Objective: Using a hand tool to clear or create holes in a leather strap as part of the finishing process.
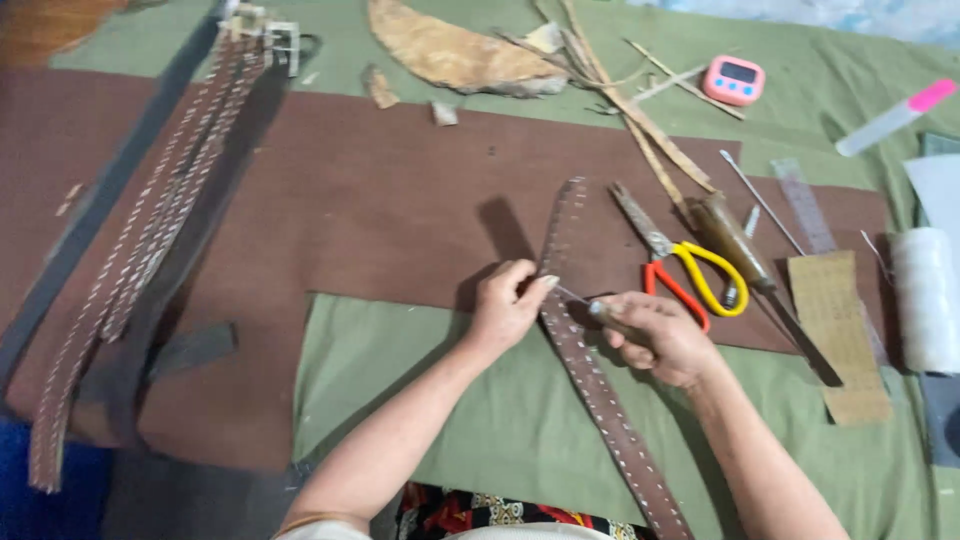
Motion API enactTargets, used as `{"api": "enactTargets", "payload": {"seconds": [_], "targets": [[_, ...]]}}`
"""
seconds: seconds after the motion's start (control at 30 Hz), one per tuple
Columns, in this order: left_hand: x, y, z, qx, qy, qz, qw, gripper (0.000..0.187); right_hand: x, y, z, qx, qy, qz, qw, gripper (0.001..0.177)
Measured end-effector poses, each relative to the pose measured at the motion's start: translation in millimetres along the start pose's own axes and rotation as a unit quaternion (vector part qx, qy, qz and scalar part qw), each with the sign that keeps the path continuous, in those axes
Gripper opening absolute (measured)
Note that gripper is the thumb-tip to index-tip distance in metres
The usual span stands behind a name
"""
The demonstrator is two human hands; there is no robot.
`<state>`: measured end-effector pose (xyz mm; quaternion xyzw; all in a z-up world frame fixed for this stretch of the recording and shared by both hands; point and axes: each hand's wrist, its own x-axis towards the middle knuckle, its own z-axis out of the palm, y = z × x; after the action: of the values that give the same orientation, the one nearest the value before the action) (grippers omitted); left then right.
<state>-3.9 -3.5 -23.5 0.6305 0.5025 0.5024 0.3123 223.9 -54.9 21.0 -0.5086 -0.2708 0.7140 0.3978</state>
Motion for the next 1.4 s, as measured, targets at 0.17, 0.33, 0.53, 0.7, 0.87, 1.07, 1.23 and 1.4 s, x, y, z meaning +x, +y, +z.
{"api": "enactTargets", "payload": {"seconds": [0.17, 0.33, 0.53, 0.7, 0.87, 1.07, 1.23, 1.4], "targets": [[6, -1, -2, -0.013, -0.031, -0.014, 0.999, 0.019, 7, 6, -5, -0.084, 0.011, -0.009, 0.996, 0.029], [7, 15, -6, -0.021, -0.058, -0.034, 0.997, 0.022, -3, 6, -5, -0.073, -0.008, -0.028, 0.997, 0.025], [6, 8, -9, -0.036, -0.068, -0.067, 0.995, 0.025, -3, 8, -3, -0.035, -0.027, -0.07, 0.997, 0.025], [3, -12, -4, -0.117, -0.091, -0.087, 0.985, 0.029, -1, 20, -7, -0.097, -0.003, -0.126, 0.987, 0.023], [8, -13, -6, -0.132, -0.105, -0.104, 0.98, 0.033, -21, 5, 22, -0.29, 0.072, -0.193, 0.935, 0.029], [12, 2, -12, -0.092, -0.115, -0.064, 0.987, 0.038, -29, 28, 33, -0.628, 0.162, -0.394, 0.651, 0.03], [9, 12, -12, -0.027, -0.114, 0.003, 0.993, 0.036, -34, 38, 43, -0.705, 0.166, -0.429, 0.539, 0.044], [6, 6, -10, -0.021, -0.101, 0.022, 0.994, 0.029, -34, 27, 45, -0.433, 0.099, -0.251, 0.86, 0.036]]}}
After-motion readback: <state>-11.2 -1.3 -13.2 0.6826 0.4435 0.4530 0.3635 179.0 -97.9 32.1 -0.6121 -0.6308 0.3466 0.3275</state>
